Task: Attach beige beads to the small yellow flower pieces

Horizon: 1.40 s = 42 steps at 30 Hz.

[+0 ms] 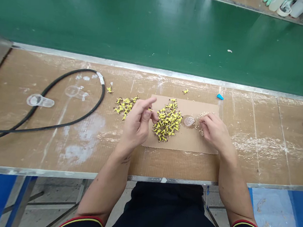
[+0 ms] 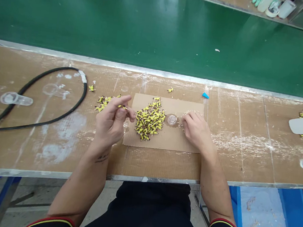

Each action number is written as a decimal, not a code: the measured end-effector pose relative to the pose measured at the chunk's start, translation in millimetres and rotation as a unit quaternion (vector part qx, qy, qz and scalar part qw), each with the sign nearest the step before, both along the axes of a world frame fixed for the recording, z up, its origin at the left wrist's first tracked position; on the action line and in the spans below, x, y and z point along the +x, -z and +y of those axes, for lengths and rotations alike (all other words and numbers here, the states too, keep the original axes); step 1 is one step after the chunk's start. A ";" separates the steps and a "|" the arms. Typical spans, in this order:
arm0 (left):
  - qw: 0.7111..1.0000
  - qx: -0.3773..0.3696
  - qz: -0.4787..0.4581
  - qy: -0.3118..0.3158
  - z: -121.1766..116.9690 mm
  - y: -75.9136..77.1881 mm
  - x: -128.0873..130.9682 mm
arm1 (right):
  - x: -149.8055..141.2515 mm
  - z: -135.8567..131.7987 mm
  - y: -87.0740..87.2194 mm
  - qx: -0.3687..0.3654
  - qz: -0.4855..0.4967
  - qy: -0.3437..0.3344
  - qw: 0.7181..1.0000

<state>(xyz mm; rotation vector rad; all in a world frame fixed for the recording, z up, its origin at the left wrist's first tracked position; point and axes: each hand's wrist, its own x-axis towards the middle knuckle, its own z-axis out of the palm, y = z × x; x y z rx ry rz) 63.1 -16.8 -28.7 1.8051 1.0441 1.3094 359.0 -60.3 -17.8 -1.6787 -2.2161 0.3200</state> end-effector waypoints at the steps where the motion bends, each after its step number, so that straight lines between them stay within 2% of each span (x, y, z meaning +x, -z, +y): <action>1: 0.999 -0.027 -0.033 0.026 -1.9 -0.4 3.0 | 0.8 -1.9 -1.8 0.012 0.051 0.004 0.999; 3: 0.988 -0.089 -0.092 0.084 -7.9 -3.0 10.8 | 1.8 -7.0 -3.9 0.044 0.159 0.018 0.986; 6: 0.955 -0.190 -0.140 0.179 -20.4 -7.8 24.6 | -2.1 -15.8 -5.0 0.082 0.278 0.024 0.957; 9: 0.910 -0.272 -0.167 0.263 -33.9 -8.9 37.3 | -14.3 -22.5 -7.6 0.096 0.305 0.008 0.948; 12: 0.881 -0.315 -0.178 0.306 -44.3 -6.7 46.5 | -29.5 -25.5 -11.2 0.093 0.296 -0.028 0.950; 16: 0.888 -0.309 -0.149 0.305 -49.7 -7.0 52.4 | -43.2 -27.9 -11.5 0.110 0.341 -0.075 0.931; 21: 0.914 -0.267 -0.132 0.277 -48.0 -10.1 53.2 | -49.2 -30.7 -10.2 0.125 0.360 -0.063 0.922; 26: 0.924 -0.220 -0.135 0.281 -45.3 -10.0 51.1 | -50.9 -27.5 -11.7 0.113 0.404 -0.146 0.896; 28: 0.925 -0.205 -0.123 0.294 -44.3 -9.6 49.6 | -50.9 -26.1 -12.7 0.112 0.408 -0.155 0.893; 33: 0.922 -0.218 -0.117 0.299 -45.1 -5.6 49.7 | -51.6 -26.1 -15.0 0.132 0.372 -0.139 0.908; 37: 0.912 -0.261 -0.140 0.285 -47.0 -4.0 53.7 | -51.0 -26.0 -15.7 0.170 0.294 -0.146 0.929; 42: 0.909 -0.289 -0.146 0.264 -45.8 -7.5 56.8 | -50.9 -23.8 -15.8 0.230 0.208 -0.168 0.936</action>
